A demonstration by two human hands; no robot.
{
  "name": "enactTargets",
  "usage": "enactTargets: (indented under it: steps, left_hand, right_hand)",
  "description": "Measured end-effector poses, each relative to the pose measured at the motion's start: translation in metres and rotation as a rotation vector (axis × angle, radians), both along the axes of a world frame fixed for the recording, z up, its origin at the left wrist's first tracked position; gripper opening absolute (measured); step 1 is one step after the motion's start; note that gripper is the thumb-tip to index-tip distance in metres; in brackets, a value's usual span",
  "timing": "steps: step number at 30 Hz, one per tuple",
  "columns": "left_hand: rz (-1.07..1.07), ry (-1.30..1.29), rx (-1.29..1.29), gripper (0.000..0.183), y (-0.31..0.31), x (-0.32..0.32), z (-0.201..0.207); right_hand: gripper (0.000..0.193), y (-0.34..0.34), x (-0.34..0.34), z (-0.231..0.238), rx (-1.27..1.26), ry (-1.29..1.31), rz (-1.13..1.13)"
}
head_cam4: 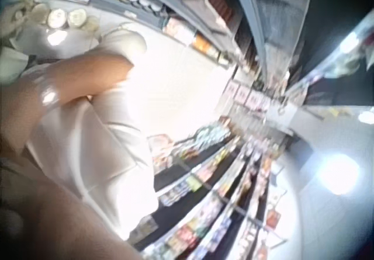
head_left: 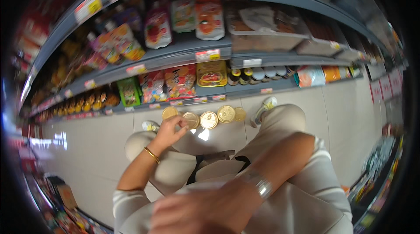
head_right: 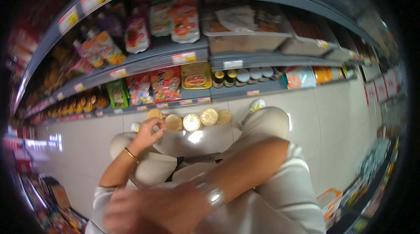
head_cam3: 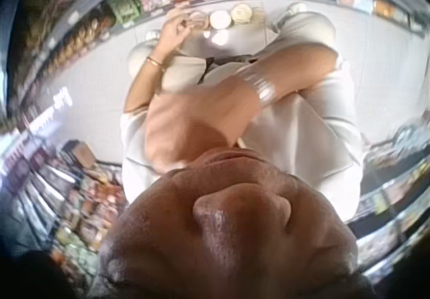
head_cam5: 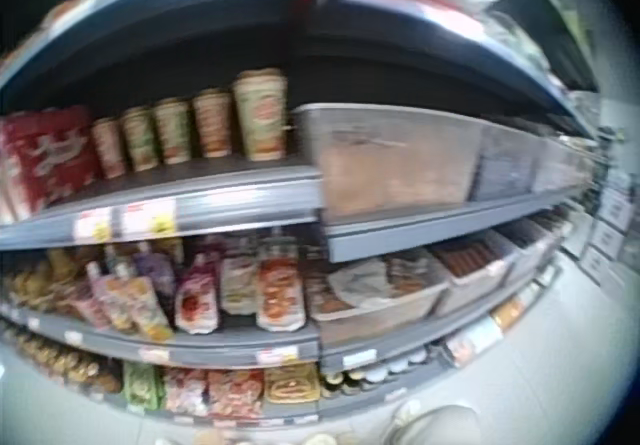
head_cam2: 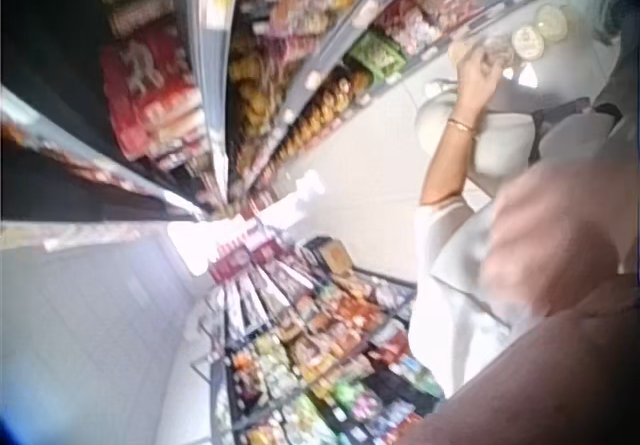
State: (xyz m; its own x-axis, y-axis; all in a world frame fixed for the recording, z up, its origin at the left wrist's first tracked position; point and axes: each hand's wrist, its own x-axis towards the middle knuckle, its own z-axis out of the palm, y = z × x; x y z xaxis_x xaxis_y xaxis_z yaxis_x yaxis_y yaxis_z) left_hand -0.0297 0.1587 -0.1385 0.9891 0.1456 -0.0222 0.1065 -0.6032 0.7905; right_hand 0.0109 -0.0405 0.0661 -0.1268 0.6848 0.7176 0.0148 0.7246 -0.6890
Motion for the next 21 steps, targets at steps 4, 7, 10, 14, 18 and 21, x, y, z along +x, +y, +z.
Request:
enactTargets:
  steps: [4, 7, 10, 14, 18, 21]
  left_hand:
    - [-0.082, -0.023, -0.019, 0.014, 0.006, -0.004, -0.035]
    - [-0.102, -0.025, -0.037, 0.015, 0.008, -0.008, -0.038]
    - [-0.130, 0.038, -0.054, 0.016, 0.008, -0.010, -0.034]
    - [-0.170, 0.055, -0.008, 0.015, 0.004, -0.009, -0.031]
    - [-0.182, 0.051, -0.002, 0.017, 0.001, -0.008, -0.032]
    - [-0.194, 0.058, -0.004, 0.017, 0.000, -0.007, -0.035]
  right_hand:
    - [0.020, 0.036, -0.037, 0.018, 0.144, 0.111, 0.026]
    - [0.018, 0.046, -0.049, 0.016, 0.182, 0.108, -0.017]
    - [0.016, 0.053, -0.057, 0.012, 0.204, 0.086, -0.052]
    - [0.015, 0.056, -0.064, 0.007, 0.216, 0.077, -0.078]
    - [0.017, 0.058, -0.071, 0.003, 0.251, 0.038, -0.124]
    - [0.019, 0.060, -0.078, 0.003, 0.267, -0.001, -0.168]
